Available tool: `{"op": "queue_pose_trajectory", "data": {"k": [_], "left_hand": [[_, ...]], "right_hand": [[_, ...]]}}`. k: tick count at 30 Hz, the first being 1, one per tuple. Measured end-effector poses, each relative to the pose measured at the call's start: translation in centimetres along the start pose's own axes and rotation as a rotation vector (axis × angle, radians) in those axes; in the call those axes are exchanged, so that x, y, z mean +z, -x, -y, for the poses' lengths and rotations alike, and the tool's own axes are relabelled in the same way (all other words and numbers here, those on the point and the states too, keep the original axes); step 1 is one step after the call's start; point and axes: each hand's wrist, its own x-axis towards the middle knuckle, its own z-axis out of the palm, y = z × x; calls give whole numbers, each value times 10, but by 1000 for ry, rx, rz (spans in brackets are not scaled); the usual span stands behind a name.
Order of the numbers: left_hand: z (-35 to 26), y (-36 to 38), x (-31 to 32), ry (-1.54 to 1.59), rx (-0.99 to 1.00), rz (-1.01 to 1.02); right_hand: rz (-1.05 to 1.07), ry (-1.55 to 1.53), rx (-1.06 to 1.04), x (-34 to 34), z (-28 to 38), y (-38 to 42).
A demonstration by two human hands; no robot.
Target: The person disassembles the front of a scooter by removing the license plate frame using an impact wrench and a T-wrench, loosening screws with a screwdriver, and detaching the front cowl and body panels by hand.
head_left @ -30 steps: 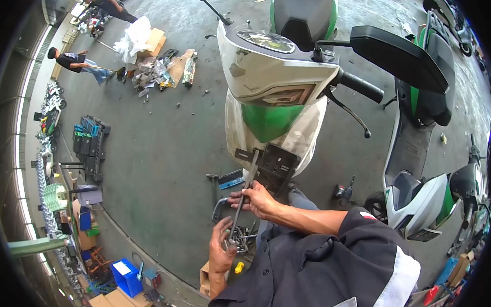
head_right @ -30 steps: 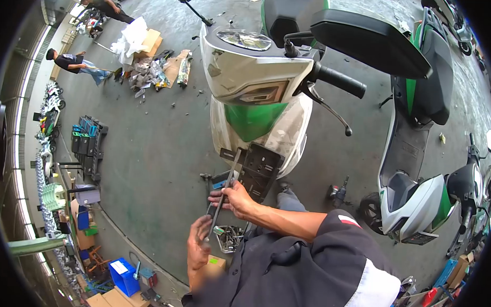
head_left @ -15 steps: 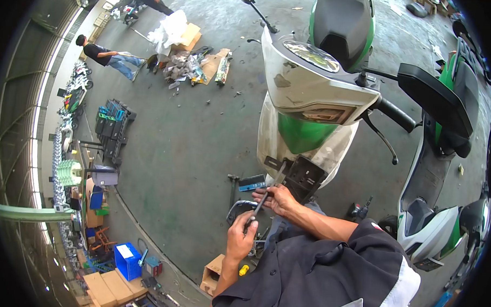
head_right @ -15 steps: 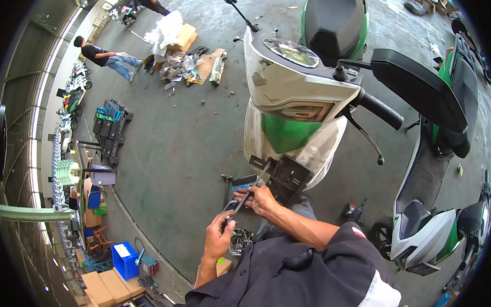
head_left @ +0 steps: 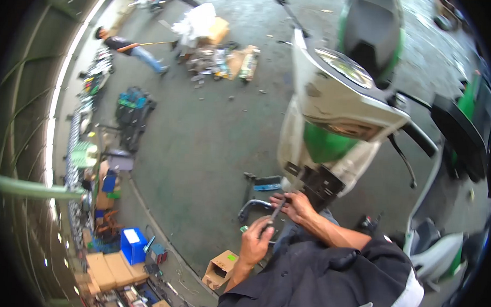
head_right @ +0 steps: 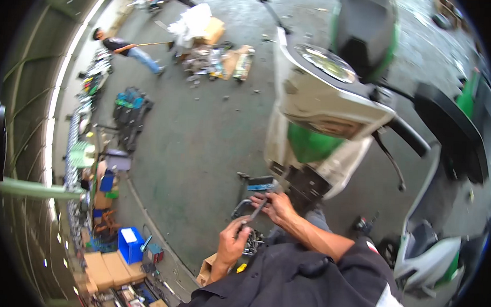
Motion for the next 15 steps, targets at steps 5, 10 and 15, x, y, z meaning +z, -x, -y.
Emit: {"op": "queue_pose_trajectory", "data": {"k": [5, 10, 15], "left_hand": [[-9, -3, -4, -18, 23, -22], [-16, -22, -14, -338, 214, 113], [-37, -74, -13, -412, 649, 275]], "right_hand": [[19, 16, -22, -8, 3, -6], [48, -94, 23, -11, 6, -6], [301, 55, 99, -25, 14, 12]]}}
